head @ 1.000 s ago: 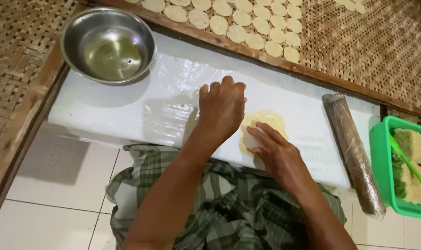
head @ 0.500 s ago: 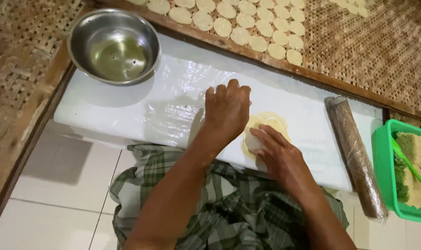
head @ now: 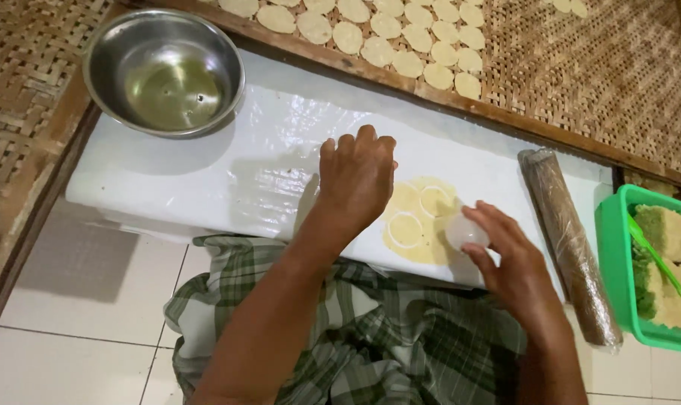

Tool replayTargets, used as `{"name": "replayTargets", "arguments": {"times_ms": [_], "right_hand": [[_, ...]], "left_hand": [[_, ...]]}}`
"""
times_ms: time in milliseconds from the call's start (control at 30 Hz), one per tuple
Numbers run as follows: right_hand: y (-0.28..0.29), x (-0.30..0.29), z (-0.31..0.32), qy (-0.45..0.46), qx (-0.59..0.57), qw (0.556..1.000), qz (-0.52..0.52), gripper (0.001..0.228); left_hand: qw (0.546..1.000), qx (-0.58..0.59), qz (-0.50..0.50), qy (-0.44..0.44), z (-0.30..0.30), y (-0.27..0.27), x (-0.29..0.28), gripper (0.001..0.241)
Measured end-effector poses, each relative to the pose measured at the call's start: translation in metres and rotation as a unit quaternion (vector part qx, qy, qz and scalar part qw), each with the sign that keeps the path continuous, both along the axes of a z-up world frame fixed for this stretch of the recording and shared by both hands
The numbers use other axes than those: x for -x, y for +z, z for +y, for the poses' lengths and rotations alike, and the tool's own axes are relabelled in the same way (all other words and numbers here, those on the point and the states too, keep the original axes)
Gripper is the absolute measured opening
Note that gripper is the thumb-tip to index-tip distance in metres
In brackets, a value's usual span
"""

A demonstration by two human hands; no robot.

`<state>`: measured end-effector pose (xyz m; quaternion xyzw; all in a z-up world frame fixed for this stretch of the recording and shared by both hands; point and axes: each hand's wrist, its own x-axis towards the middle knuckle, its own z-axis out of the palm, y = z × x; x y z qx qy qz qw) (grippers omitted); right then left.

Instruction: Rolling out dough and using a circular cutter to create uniform discs, then placing them on a tray.

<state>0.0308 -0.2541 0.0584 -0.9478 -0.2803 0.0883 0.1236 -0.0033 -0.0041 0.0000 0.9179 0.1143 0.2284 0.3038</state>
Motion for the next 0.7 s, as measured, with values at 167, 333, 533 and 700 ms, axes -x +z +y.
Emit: {"name": "replayTargets", "arguments": {"times_ms": [167, 333, 533, 700], "right_hand": [[-0.014, 0.006, 0.005, 0.055, -0.015, 0.998, -0.007, 0.055], [-0.011, 0.010, 0.012, 0.035, 0.000, 0.999, 0.021, 0.053], [-0.013, 0.014, 0.015, 0.056, -0.012, 0.998, 0.009, 0.051], [-0.012, 0.014, 0.020, 0.035, 0.006, 0.999, -0.010, 0.052]], "left_hand": [[1.000, -0.007, 0.028, -0.006, 0.001, 0.000, -0.002, 0.010], [1.000, -0.009, 0.012, 0.002, 0.000, 0.000, -0.001, 0.011], [0.999, -0.002, 0.053, -0.013, 0.000, 0.001, 0.000, 0.012], [0.999, -0.018, -0.043, 0.011, -0.001, -0.006, 0.000, 0.015]]}}
